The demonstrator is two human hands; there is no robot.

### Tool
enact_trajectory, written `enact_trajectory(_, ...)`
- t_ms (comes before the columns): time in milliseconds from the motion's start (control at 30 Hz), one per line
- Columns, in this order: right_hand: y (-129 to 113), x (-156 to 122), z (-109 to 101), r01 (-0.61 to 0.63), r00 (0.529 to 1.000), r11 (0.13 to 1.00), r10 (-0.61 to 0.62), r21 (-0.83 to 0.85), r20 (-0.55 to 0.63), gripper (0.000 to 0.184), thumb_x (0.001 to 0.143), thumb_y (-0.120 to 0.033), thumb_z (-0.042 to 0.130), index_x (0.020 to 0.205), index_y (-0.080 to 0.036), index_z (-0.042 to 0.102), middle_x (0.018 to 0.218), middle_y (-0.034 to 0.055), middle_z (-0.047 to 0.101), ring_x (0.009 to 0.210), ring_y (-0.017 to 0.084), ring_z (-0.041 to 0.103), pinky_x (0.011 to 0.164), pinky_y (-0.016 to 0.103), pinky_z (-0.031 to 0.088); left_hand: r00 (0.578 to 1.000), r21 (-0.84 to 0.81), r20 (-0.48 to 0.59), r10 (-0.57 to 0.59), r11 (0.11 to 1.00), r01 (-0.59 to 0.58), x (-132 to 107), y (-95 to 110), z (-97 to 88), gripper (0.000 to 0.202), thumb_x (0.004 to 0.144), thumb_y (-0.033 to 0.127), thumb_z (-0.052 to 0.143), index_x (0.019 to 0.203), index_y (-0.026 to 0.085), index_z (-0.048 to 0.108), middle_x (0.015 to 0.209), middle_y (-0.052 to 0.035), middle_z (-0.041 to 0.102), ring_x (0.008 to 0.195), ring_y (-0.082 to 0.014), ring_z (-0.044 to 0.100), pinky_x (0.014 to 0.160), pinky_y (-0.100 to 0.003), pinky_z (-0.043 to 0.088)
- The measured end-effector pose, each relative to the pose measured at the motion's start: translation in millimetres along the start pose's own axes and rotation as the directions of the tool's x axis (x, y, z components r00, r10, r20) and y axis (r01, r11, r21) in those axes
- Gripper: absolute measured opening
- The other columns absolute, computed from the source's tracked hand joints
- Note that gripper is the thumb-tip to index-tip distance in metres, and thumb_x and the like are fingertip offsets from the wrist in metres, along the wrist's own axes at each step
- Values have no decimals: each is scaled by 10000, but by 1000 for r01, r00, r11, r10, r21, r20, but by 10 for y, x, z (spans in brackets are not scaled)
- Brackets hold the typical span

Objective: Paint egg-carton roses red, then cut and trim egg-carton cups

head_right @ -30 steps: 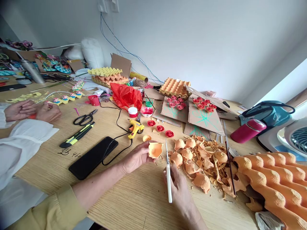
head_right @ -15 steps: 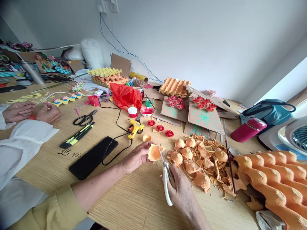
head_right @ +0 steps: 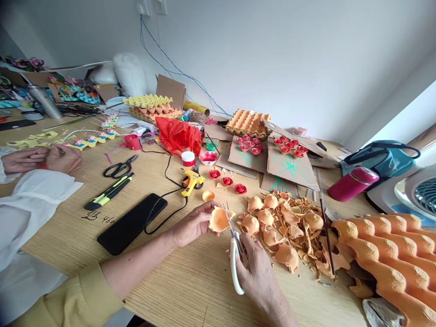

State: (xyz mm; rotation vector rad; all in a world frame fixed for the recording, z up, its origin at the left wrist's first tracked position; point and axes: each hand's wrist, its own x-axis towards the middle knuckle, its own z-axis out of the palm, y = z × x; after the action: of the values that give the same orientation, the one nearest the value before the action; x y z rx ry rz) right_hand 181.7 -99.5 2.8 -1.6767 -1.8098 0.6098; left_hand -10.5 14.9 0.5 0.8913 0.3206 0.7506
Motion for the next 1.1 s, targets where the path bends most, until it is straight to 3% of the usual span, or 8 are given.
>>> enact_trajectory(400, -10, -21, 29, -13, 1000, 996, 14, 88, -10, 352, 963, -485, 492, 723, -228, 470, 654, -20, 518, 595, 131, 441, 546, 246, 368, 999, -85, 29, -31, 996, 33, 25, -18, -32, 330, 813, 360, 750, 994, 169, 551, 835, -18, 671, 626, -135, 661, 621, -284, 586)
enact_trajectory(500, -17, -22, 49, -28, 999, 996, 30, 83, -27, 381, 972, -507, 468, 714, -228, 462, 645, -24, 494, 587, 125, 413, 530, 241, 361, 999, -84, 29, -14, 996, 17, 20, -4, -21, 396, 836, 452, 753, 1022, 168, 549, 854, -25, 660, 654, -135, 658, 646, -289, 584)
enact_trajectory(567, -12, -14, 67, -32, 998, 997, 36, 70, -56, 380, 975, -503, 462, 711, -229, 451, 640, -30, 473, 590, 124, 401, 529, 237, 356, 999, 0, 39, 24, 1000, -24, 7, 0, -8, 507, 804, 490, 801, 1105, 174, 544, 982, -51, 656, 743, -151, 681, 703, -302, 586)
enact_trajectory(667, 10, 1, 92, -33, 996, 999, 36, 43, -83, 358, 963, -471, 488, 702, -235, 421, 623, -40, 456, 579, 122, 402, 523, 235, 343, 993, 181, 13, 116, 976, -117, -17, -25, 12, 588, 723, 374, 903, 1134, 204, 519, 1134, -49, 590, 862, -148, 674, 778, -297, 578)
enact_trajectory(800, 30, 2, 92, -18, 996, 1000, 17, -9, -90, 327, 936, -441, 532, 706, -242, 411, 611, -40, 495, 562, 129, 440, 526, 241, 352, 983, 285, 22, 182, 941, -181, -40, -73, 34, 447, 812, 317, 834, 1077, 213, 490, 1092, -20, 552, 870, -117, 638, 797, -276, 558)
enact_trajectory(900, 8, 3, 61, 9, 994, 999, -15, -54, -109, 297, 929, -436, 538, 726, -246, 434, 632, -28, 546, 585, 147, 491, 555, 251, 388, 975, 351, 47, 217, 910, -220, -55, -70, 52, 430, 799, 289, 840, 1043, 203, 497, 1037, -6, 538, 933, -119, 606, 835, -244, 522)
enact_trajectory(1100, -45, 21, 18, 32, 994, 997, -39, -68, -105, 277, 942, -475, 523, 796, -243, 477, 726, -3, 626, 671, 178, 581, 636, 281, 452, 980, 444, 77, 186, 873, -201, -84, -27, 88, 431, 781, 288, 843, 1040, 186, 513, 993, -11, 562, 903, -121, 582, 820, -236, 490)
